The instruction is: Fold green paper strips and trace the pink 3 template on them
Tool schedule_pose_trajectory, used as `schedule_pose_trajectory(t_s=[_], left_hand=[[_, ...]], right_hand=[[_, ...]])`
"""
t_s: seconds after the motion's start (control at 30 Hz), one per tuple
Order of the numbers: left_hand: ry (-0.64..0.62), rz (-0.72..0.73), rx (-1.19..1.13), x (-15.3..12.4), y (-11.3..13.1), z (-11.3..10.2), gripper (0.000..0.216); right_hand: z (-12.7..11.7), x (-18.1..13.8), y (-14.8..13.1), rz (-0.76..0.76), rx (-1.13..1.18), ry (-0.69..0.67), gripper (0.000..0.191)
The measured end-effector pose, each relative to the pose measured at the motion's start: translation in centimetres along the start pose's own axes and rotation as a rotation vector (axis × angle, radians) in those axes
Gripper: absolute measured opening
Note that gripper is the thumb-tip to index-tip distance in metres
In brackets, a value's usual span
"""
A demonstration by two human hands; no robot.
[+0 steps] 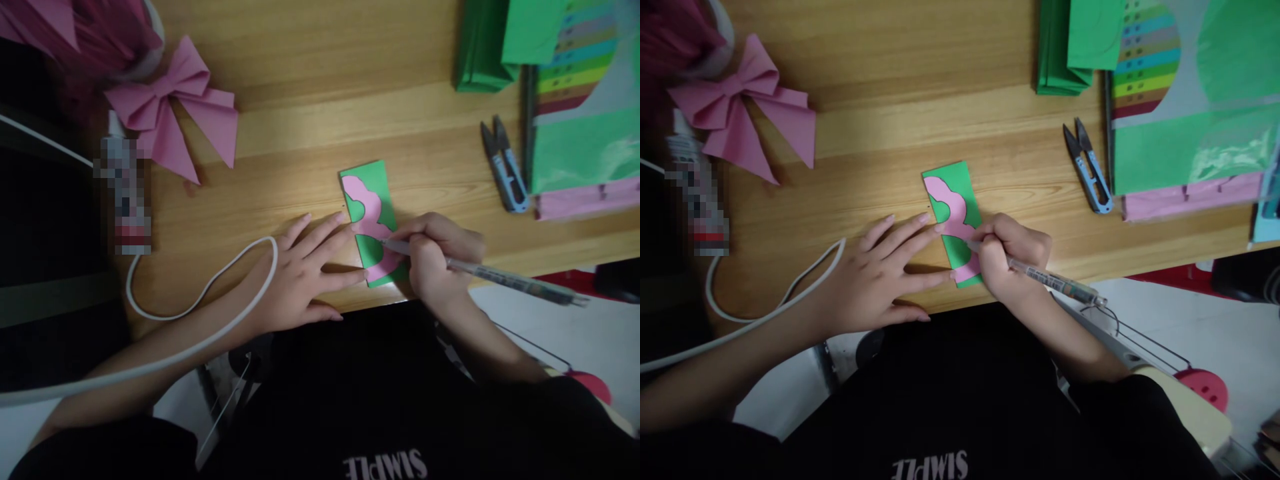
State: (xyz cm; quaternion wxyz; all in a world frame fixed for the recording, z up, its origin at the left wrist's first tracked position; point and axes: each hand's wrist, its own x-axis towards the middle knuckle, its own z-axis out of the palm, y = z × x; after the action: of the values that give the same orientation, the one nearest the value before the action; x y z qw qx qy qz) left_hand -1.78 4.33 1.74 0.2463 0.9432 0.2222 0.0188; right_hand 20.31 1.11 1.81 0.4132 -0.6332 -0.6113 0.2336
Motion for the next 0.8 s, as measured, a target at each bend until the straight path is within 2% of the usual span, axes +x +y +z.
schedule_pose_trajectory(t_s=[0.8], left_hand=[[-0.016,-0.006,0.000,-0.1,0.0,0.0,0.063]], right_hand=[[-0.8,-1.3,0.5,0.035,0.008,0.010,0.026]])
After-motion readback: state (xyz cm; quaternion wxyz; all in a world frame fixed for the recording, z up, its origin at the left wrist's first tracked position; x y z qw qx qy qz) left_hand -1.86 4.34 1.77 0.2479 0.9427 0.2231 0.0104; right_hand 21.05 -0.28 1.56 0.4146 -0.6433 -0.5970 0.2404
